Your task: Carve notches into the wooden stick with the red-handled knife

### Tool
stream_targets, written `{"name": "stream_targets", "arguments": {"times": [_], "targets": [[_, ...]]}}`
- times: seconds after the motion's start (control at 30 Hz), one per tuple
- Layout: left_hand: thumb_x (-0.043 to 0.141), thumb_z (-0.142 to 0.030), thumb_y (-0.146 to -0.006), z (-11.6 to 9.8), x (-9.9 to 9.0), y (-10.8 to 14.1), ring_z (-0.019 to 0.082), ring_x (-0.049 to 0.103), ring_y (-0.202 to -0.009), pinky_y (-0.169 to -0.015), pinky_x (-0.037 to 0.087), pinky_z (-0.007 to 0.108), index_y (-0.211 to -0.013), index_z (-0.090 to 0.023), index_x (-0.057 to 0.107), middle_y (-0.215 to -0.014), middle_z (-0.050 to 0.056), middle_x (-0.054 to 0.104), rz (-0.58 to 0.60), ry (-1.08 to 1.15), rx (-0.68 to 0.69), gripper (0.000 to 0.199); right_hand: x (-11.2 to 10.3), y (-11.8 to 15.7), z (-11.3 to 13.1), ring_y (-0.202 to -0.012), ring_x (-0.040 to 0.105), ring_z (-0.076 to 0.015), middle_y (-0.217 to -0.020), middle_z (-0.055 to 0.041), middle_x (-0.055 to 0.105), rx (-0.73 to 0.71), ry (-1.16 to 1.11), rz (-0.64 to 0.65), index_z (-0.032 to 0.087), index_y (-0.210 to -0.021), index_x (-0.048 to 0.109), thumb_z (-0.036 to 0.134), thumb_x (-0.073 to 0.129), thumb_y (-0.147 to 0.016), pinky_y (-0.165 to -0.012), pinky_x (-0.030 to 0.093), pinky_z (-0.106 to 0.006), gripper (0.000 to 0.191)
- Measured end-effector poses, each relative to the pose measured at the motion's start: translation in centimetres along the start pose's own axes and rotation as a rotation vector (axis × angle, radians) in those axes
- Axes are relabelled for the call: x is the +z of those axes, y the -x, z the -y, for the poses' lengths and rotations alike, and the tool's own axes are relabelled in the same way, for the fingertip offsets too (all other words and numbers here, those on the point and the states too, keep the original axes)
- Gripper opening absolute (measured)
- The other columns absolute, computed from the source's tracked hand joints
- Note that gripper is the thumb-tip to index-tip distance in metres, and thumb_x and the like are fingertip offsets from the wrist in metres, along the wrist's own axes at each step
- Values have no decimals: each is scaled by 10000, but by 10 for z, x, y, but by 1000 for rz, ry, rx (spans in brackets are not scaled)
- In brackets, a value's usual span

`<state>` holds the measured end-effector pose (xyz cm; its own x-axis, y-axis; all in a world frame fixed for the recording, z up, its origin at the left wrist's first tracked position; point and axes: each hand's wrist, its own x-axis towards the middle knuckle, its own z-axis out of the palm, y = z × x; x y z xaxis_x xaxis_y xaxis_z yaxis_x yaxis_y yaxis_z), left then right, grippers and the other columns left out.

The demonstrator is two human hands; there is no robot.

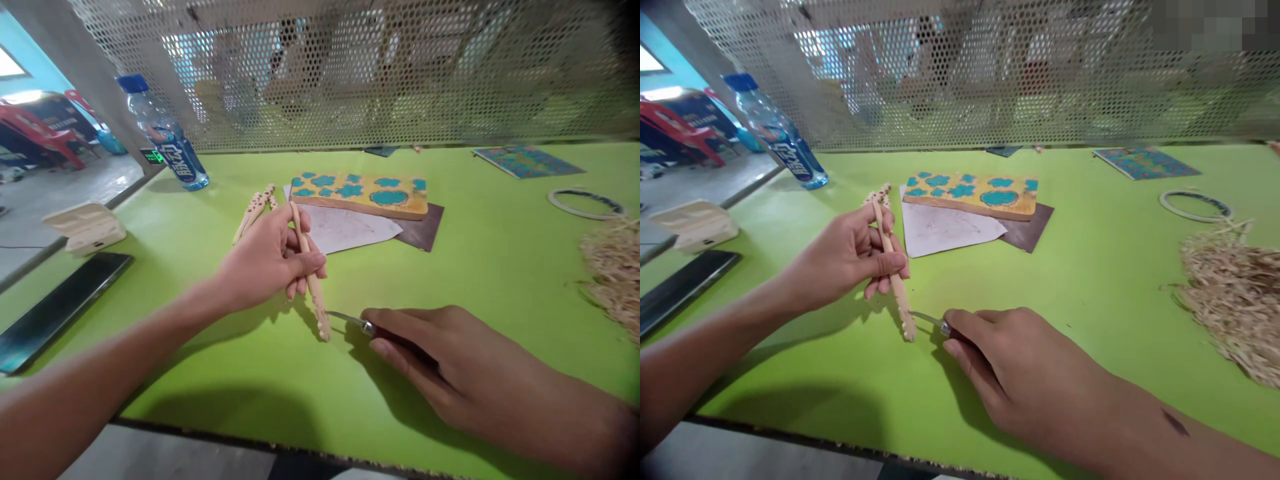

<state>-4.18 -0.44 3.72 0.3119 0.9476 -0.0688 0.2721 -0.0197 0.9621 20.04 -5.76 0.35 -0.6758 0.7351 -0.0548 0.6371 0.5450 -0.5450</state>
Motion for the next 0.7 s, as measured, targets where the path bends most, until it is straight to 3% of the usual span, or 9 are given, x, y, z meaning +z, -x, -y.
{"name": "stream_targets", "arguments": {"times": [0.27, 0.47, 0.7], "targets": [[736, -154, -816, 2, 0, 1, 108, 619, -453, -359, 454, 163, -902, -235, 348, -685, 2, 725, 101, -3, 30, 405, 0, 3, 6, -622, 613, -184, -708, -30, 681, 72, -174, -18, 239, -874, 679, 327, 479, -1018, -558, 384, -286, 261], [683, -128, -824, -3, 0, 3, 118, 618, -438, -352, 460, 184, -889, -240, 349, -663, -8, 714, 53, -44, 118, 358, -9, -7, -9, -400, 362, -64, -600, 52, 492, 283, -806, 283, 203, -816, 606, 505, 551, -988, -371, 271, -206, 351], [695, -161, -832, 3, -4, -4, 101, 611, -456, -372, 435, 163, -892, -237, 333, -663, -14, 711, 114, 15, 163, 375, -16, -5, -11, -391, 323, -46, -581, 56, 478, 249, -931, 287, 193, -872, 666, 536, 576, -979, -358, 223, -184, 370]]}}
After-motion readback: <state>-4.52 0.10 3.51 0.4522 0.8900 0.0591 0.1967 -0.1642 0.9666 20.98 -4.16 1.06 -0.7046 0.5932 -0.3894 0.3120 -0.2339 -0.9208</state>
